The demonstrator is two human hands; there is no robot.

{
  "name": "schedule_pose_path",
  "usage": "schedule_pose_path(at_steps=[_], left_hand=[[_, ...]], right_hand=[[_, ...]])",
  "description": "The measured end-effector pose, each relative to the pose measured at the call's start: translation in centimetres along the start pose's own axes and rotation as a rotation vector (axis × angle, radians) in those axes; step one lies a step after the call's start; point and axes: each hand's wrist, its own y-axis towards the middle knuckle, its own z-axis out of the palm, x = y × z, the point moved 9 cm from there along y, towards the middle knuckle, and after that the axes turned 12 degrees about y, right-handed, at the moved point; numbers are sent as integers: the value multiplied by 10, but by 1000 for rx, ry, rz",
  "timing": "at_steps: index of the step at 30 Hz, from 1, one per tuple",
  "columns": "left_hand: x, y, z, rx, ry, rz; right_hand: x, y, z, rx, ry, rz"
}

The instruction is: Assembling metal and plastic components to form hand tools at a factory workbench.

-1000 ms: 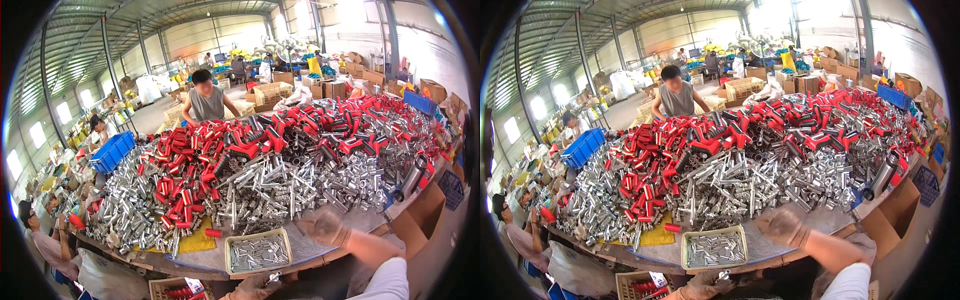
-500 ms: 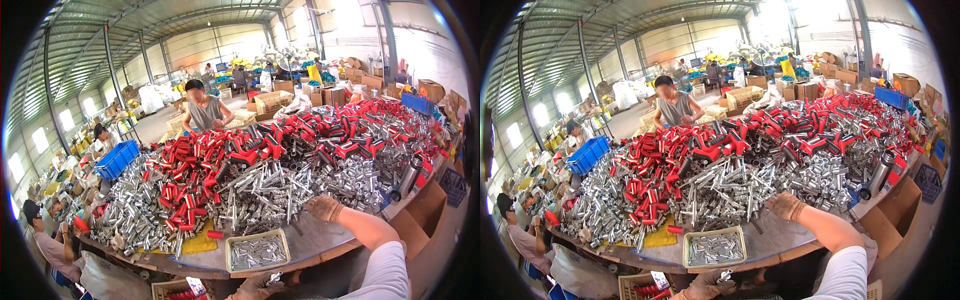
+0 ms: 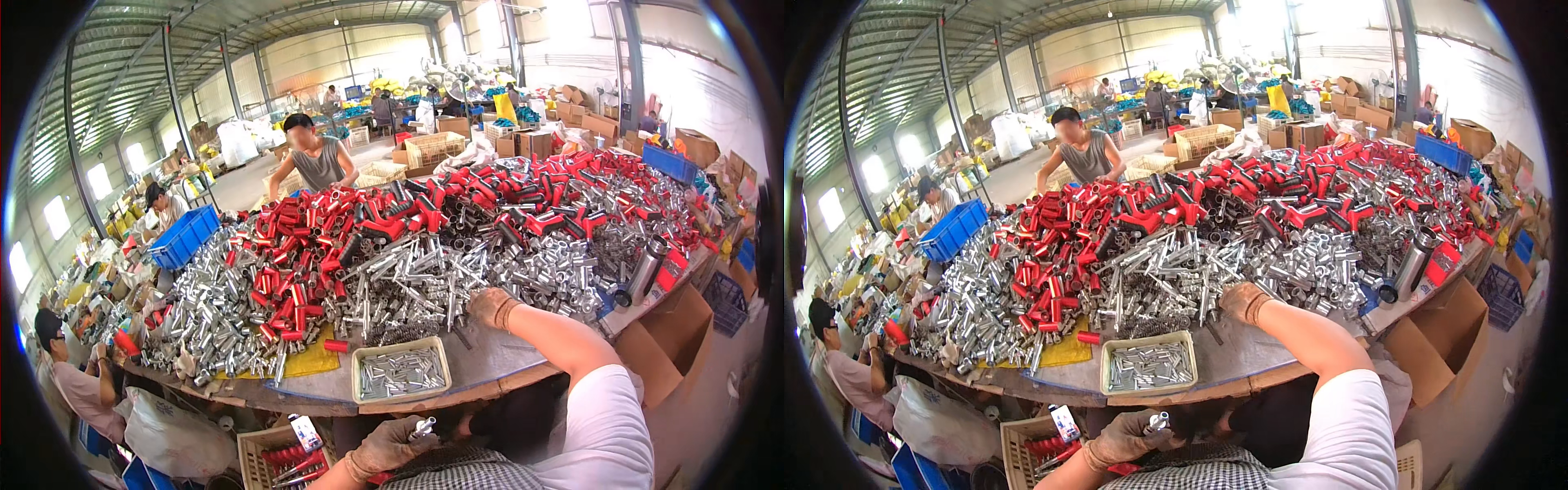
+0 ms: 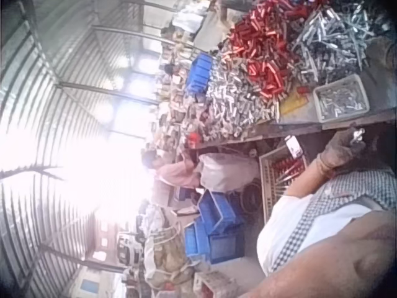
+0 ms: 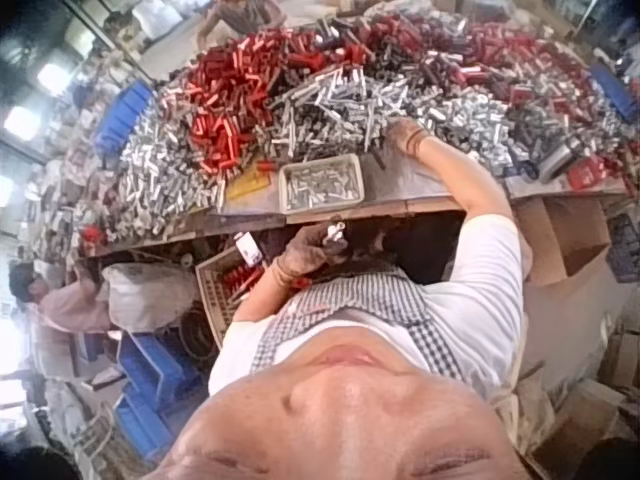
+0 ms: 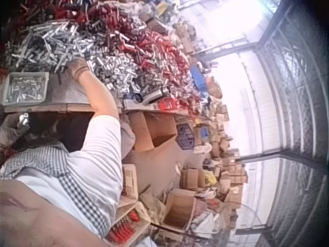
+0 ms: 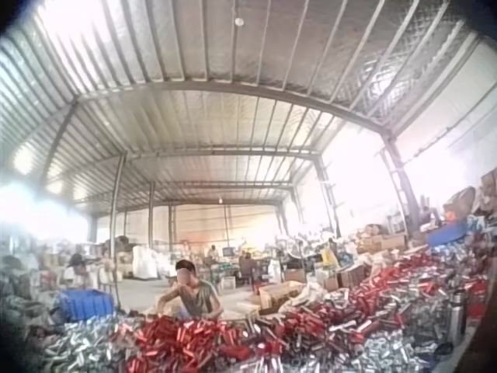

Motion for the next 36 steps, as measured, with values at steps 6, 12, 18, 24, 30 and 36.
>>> schedule_pose_path(at_steps=[6, 12, 18, 24, 30, 36], left_hand=[[-17, -9, 3, 39, 28, 85], [-20, -16, -15, -98, 21, 75], [-11, -3, 1, 89, -218, 90], [-9, 2, 16, 190, -40, 185], [-12, -1, 8, 100, 131, 12], [-14, -6, 1, -51, 274, -29]], right_hand=[[-17, -2, 10, 38, 97, 97], [-18, -51, -70, -553, 897, 467], [174, -96, -156, 32, 1476, -410], [248, -117, -130, 58, 1113, -653], [243, -107, -123, 172, 868, -410], [234, -100, -110, 375, 578, -63]])
